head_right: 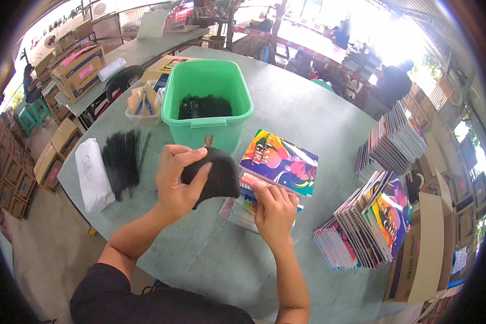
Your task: The person assembles spiral notebooks by inserting wire coils into the punched edges of paper stacks, cutting the wire ends with pliers, and placing the finished notebooks onto a stack.
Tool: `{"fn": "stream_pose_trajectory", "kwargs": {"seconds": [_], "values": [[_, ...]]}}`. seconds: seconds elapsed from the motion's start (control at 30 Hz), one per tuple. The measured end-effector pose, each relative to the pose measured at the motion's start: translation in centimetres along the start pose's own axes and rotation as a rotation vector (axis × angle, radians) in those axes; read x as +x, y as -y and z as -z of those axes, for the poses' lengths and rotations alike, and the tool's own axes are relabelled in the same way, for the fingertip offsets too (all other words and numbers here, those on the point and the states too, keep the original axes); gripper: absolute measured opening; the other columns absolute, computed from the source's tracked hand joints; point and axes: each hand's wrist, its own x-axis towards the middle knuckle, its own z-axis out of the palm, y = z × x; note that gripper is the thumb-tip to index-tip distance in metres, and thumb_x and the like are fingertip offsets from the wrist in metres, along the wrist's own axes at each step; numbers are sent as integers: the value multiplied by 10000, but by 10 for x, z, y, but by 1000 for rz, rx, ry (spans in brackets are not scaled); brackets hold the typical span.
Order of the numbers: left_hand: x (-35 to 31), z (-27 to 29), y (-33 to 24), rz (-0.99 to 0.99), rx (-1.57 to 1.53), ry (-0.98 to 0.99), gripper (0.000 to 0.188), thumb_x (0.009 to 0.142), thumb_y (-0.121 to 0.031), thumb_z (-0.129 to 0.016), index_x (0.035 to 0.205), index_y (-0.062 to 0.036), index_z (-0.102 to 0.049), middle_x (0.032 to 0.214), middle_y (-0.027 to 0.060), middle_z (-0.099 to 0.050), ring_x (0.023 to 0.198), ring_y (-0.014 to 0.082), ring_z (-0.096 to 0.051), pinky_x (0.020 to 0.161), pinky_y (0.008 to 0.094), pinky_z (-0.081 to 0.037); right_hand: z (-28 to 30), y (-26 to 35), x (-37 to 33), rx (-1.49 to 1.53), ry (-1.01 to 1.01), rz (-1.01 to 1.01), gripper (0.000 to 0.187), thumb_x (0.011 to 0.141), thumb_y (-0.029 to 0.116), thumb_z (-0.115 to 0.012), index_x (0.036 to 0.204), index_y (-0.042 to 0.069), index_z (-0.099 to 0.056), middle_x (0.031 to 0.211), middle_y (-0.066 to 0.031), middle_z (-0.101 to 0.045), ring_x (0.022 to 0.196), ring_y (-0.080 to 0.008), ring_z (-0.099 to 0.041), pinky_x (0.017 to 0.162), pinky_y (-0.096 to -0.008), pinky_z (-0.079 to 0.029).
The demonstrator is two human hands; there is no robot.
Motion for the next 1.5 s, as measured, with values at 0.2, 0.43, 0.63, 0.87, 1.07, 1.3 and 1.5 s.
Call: {"fn": "stream_pose_trajectory", "kwargs": {"seconds": [0.2,0.43,0.63,0.87,1.07,1.3,1.5], "values": [[-19,-12,15,10,3,599,208,745,-104,-681,950,-122,-655,933,92,-601,864,269,-606,743,365,-507,27,-14,7,19,42,2,179,784,122,-657,961,114,-678,849,-59,-671,829,-206,-618,787,-333,-418],[-12,-27,17,-33,0,555,259,731,-79,-697,983,-107,-642,902,78,-589,852,266,-607,721,357,-503,-3,-82,-49,988,-209,-528,277,782,212,-749,906,-21,-666,900,-70,-659,859,-135,-578,826,-265,-421],[-8,-20,11,27,-48,760,295,699,-40,-708,981,-86,-633,915,93,-594,826,264,-601,708,364,-499,-2,-65,-37,1002,-170,-443,254,764,165,-757,925,-10,-669,915,-97,-671,841,-147,-595,791,-267,-450],[-21,-11,-2,-89,20,564,250,712,-63,-685,950,-114,-627,853,79,-573,798,259,-602,683,367,-505,-14,-42,-31,827,-439,-434,173,786,94,-714,907,-19,-662,929,-121,-672,876,-176,-613,819,-275,-455],[7,-7,-8,71,-109,221,239,712,-75,-640,945,-102,-597,880,102,-529,811,282,-604,639,384,-521,-15,-55,-43,789,-355,-403,145,781,85,-717,882,-3,-662,896,-86,-664,860,-153,-600,805,-263,-444],[-3,-15,2,5,-65,153,266,714,-62,-626,977,-94,-598,879,112,-525,837,293,-599,657,381,-510,-20,-45,-43,682,-320,-380,140,746,37,-735,854,-5,-656,856,-82,-662,838,-146,-599,780,-258,-450],[-42,-39,5,-107,0,676,233,720,-86,-667,950,-90,-630,888,135,-547,841,306,-581,683,394,-486,-14,-50,-42,692,-315,-377,89,777,29,-696,847,-10,-657,865,-85,-666,843,-149,-601,785,-262,-448]]}}
